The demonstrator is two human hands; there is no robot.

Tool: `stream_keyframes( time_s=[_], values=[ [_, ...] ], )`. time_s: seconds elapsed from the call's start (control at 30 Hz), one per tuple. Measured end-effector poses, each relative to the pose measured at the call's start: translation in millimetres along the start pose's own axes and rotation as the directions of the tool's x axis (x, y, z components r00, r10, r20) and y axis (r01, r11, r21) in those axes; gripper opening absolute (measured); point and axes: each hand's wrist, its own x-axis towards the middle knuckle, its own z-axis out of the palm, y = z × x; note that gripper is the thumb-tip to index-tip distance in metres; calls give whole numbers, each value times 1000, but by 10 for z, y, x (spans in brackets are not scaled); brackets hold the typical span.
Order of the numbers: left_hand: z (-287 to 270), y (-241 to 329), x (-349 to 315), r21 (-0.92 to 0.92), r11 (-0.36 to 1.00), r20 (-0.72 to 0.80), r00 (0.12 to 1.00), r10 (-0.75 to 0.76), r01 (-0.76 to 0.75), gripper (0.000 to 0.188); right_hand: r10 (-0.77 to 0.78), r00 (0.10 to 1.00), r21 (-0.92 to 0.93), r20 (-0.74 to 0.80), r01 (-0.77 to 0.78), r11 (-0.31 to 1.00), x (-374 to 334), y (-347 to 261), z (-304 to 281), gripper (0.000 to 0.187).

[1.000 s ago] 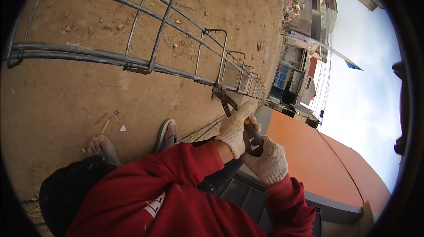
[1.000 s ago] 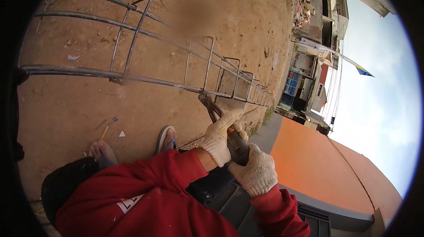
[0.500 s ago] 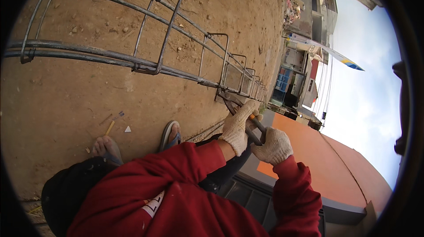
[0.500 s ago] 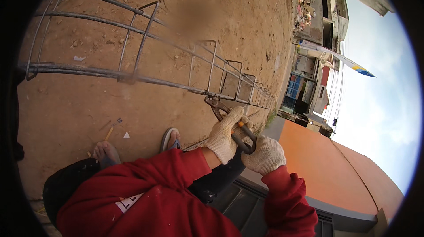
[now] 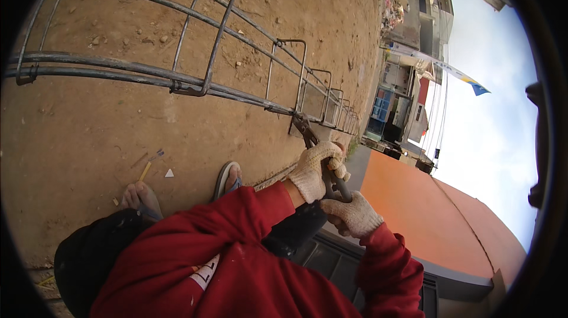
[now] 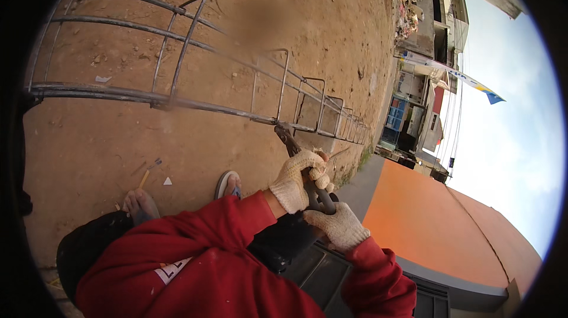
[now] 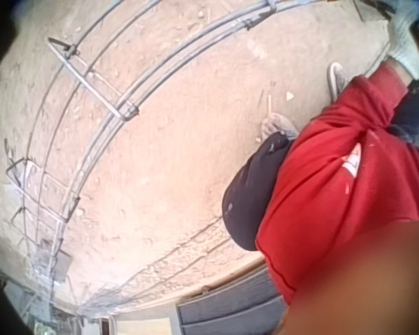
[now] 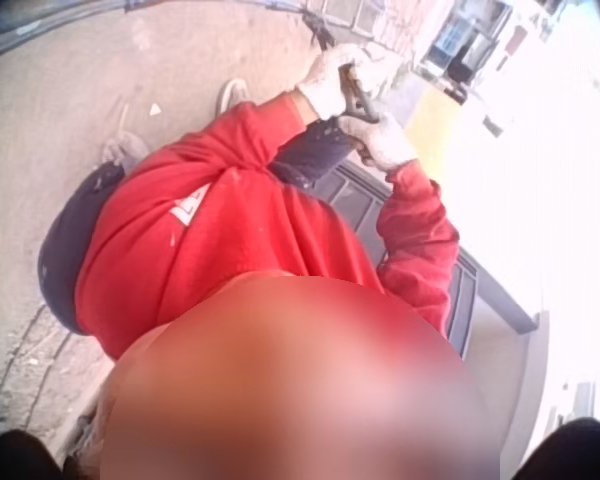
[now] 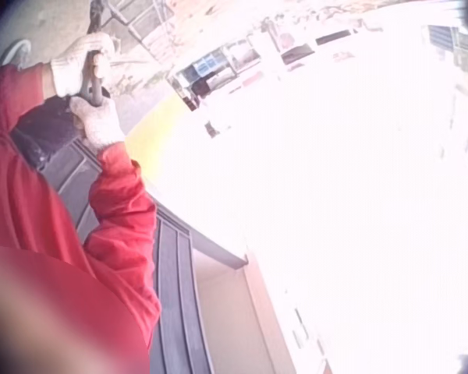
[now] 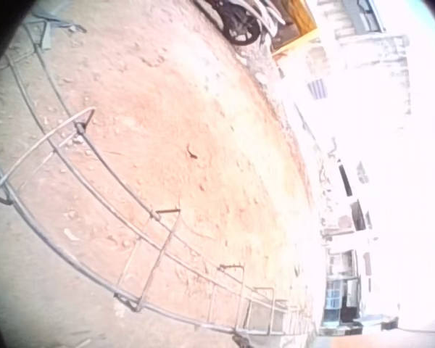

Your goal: The person assembles a rebar cage by tying intersecting steel bars with wire. They use pliers to twist and secure the wire at each joint, moving along the structure to complete multiple connections.

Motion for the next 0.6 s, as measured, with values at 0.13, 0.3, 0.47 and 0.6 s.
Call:
stream_keyframes(
  time_s=[0.13,0.3,0.47,0.6],
  values=[
    [202,-115,62,-33,959,-204,941,271,-283,15,-505,791,-750,-345,91,655,148,19,94,33],
    [182,-89,85,-39,996,-111,991,79,-84,36,-620,616,-846,-486,-153,511,-103,-33,380,40],
    [-123,-111,77,-31,998,166,985,54,-50,41,-235,953,-194,-192,198,961,-197,-122,15,45],
    [-483,43,158,-34,991,726,685,-62,126,37,-100,968,228,228,47,972,44,85,165,32]
  ],
)
